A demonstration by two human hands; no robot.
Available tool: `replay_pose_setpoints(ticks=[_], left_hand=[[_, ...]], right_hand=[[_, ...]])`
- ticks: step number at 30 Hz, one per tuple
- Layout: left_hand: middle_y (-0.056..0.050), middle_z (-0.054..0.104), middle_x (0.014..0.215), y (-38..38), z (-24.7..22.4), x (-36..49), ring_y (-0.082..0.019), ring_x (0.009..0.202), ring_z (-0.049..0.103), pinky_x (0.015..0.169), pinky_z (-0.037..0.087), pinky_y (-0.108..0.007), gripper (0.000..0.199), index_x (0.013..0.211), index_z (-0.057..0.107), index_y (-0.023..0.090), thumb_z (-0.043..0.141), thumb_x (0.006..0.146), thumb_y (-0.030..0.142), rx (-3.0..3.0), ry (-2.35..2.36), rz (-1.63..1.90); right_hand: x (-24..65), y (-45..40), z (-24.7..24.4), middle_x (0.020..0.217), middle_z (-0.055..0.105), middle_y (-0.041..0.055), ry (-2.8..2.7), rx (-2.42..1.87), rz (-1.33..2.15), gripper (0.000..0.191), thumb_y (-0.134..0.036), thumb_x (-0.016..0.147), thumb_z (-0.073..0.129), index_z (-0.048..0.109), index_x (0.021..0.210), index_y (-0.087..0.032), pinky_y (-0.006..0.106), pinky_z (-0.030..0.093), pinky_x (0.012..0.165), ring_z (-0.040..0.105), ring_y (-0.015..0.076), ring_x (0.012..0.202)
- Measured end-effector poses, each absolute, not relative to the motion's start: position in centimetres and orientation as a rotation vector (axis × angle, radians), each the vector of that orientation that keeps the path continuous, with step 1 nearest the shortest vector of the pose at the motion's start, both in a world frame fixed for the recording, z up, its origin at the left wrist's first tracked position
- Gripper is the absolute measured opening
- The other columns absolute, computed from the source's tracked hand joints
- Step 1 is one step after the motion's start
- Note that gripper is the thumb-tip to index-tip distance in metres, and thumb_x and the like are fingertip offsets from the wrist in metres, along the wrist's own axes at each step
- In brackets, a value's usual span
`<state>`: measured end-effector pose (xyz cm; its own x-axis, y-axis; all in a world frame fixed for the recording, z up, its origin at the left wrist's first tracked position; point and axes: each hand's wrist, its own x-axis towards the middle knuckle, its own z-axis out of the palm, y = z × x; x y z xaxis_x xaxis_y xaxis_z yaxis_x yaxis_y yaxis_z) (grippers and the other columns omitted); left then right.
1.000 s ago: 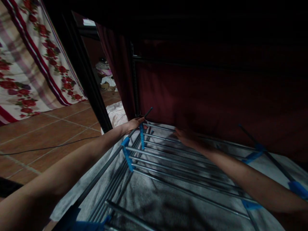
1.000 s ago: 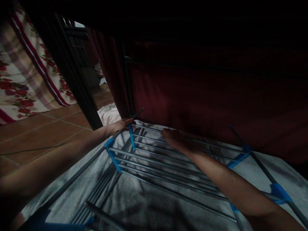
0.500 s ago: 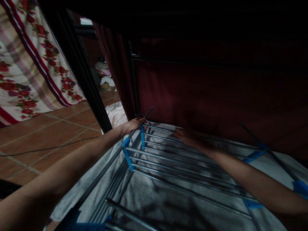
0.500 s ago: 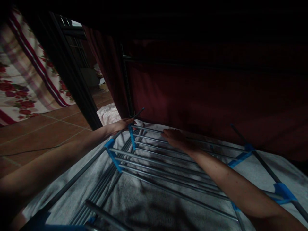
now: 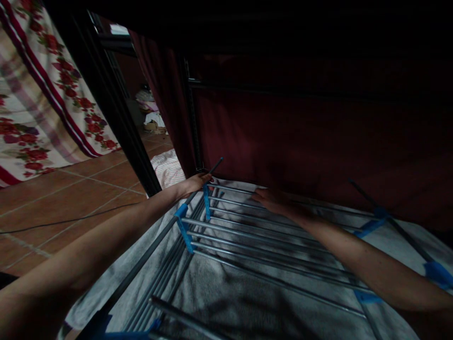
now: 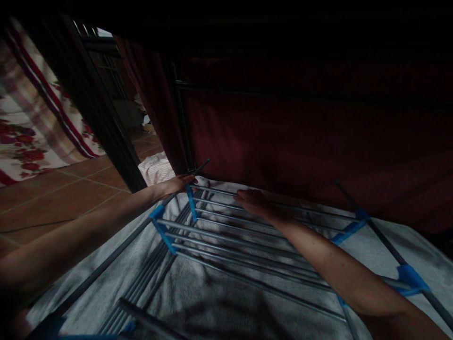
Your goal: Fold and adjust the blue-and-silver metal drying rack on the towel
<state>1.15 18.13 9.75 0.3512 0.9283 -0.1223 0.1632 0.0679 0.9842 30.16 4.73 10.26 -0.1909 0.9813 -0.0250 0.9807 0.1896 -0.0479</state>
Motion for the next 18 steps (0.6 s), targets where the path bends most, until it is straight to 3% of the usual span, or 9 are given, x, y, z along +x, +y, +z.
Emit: replay_pose_setpoints(ticks=[11,15,18], left_hand=[[-0.004,0.067,0.072,17.6,10.3,1.4,-0.019,0.064,0.065,0.061,0.052,-0.029,0.031,0.089,0.065,0.017,0.075,0.083,0.046,1.407,1.101,0.774],[-0.005,0.067,0.073,17.5,10.6,1.6,-0.02,0.065,0.066,0.063,0.054,-0.031,0.036,0.09,0.065,0.017,0.073,0.082,0.051,1.45,1.131,0.753],[-0.009,0.072,0.082,17.2,11.2,1.8,-0.026,0.077,0.071,0.07,0.057,-0.034,0.046,0.09,0.067,0.018,0.071,0.078,0.061,1.564,1.207,0.755]], right_hand=[[30.9,5.8,10.3,0.096,0.074,0.0074,-2.367,-1.851,0.339,0.038,-0.038,0.106,0.043,0.07,0.096,-0.015,0.023,0.039,0.072,0.065,0.0159,0.085],[30.7,5.8,10.4,0.101,0.075,0.0087,-2.383,-1.869,0.321,0.038,-0.038,0.106,0.041,0.071,0.099,-0.015,0.023,0.041,0.075,0.067,0.0173,0.09],[30.4,5.4,10.5,0.109,0.075,0.009,-2.372,-1.925,0.243,0.04,-0.04,0.108,0.038,0.071,0.106,-0.018,0.026,0.044,0.084,0.068,0.0195,0.1]])
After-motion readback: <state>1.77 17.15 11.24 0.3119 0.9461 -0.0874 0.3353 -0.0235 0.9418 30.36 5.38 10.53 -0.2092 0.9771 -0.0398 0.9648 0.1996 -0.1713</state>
